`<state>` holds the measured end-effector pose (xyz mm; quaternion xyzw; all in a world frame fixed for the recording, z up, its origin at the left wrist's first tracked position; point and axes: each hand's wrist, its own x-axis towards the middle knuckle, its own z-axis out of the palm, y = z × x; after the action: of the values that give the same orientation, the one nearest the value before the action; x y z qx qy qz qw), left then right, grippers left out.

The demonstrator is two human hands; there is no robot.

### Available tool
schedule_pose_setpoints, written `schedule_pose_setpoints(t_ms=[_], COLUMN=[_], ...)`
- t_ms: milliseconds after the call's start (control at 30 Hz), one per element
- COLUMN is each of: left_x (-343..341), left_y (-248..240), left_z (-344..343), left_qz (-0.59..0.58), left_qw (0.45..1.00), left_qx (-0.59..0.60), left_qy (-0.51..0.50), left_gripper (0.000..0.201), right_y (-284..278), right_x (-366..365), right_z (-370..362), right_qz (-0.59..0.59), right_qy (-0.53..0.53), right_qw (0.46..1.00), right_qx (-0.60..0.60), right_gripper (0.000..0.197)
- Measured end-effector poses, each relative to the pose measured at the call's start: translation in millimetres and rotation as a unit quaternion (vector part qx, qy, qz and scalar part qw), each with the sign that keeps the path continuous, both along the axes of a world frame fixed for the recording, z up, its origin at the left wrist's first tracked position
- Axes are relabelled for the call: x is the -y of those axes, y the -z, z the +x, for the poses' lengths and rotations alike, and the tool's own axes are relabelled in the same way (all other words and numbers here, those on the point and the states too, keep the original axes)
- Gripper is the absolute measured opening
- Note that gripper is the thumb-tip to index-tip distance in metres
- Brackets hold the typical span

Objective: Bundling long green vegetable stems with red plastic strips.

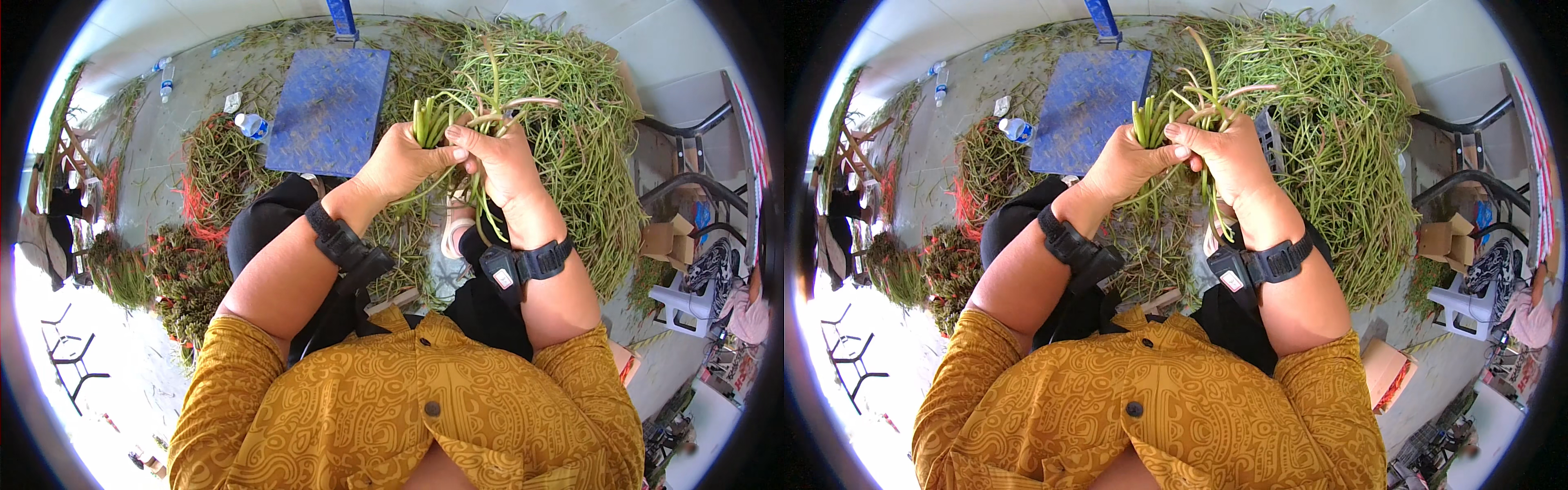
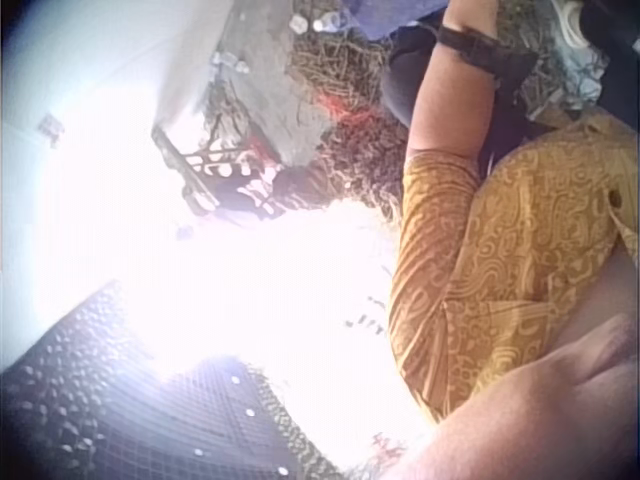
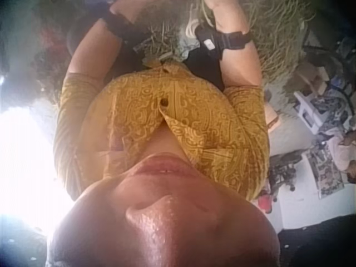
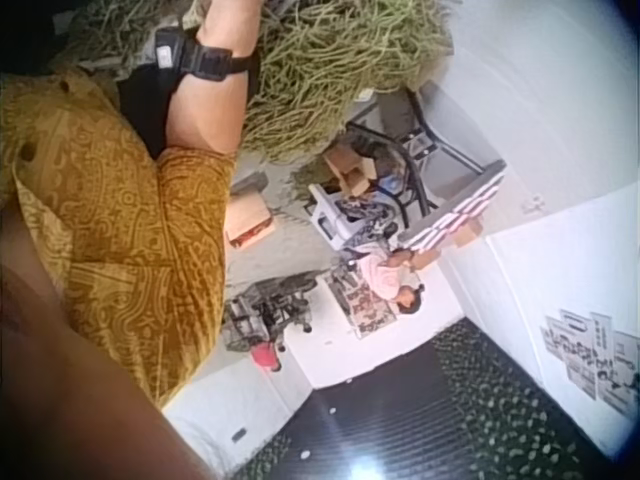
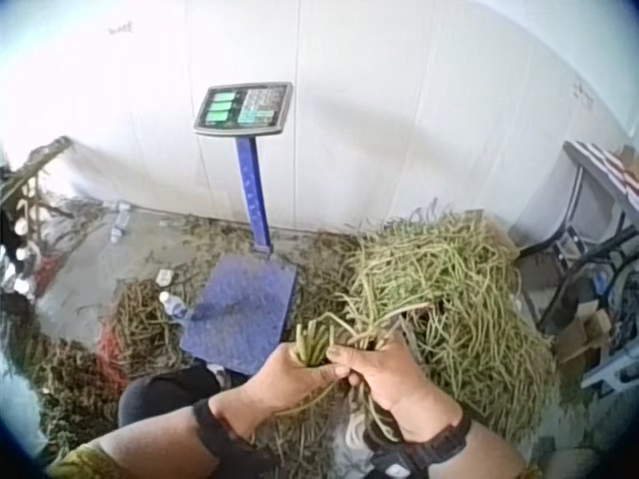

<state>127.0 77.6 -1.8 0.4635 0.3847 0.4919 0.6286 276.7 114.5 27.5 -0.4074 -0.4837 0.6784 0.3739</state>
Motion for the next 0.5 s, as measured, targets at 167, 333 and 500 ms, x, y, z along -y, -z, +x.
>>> schedule_pose_setpoints(t_ms=[167,333,500], left_x=[4.9,0.3,-7.6], left_y=[-6.4,-0.5,-15.4], left_z=[-2.5,-16.8,-40.0], left_qz=[-0.002,0.013,-0.029], left_qw=[0.999,0.995,0.972], left_qx=[-0.034,-0.045,0.137], left_qy=[0.008,-0.085,-0.188], left_gripper=[0.025,0.024,0.021], right_y=[1.1,-5.9,-6.5], right_x=[-1.0,-2.7,-4.1], right_z=[1.4,5.2,8.9], right_qz=[-0.013,-0.018,-0.044], right_qy=[0.003,0.01,-0.038], right_qw=[1.0,1.0,0.998], right_qx=[0.005,-0.002,0.004], right_gripper=[0.019,0.018,0.017])
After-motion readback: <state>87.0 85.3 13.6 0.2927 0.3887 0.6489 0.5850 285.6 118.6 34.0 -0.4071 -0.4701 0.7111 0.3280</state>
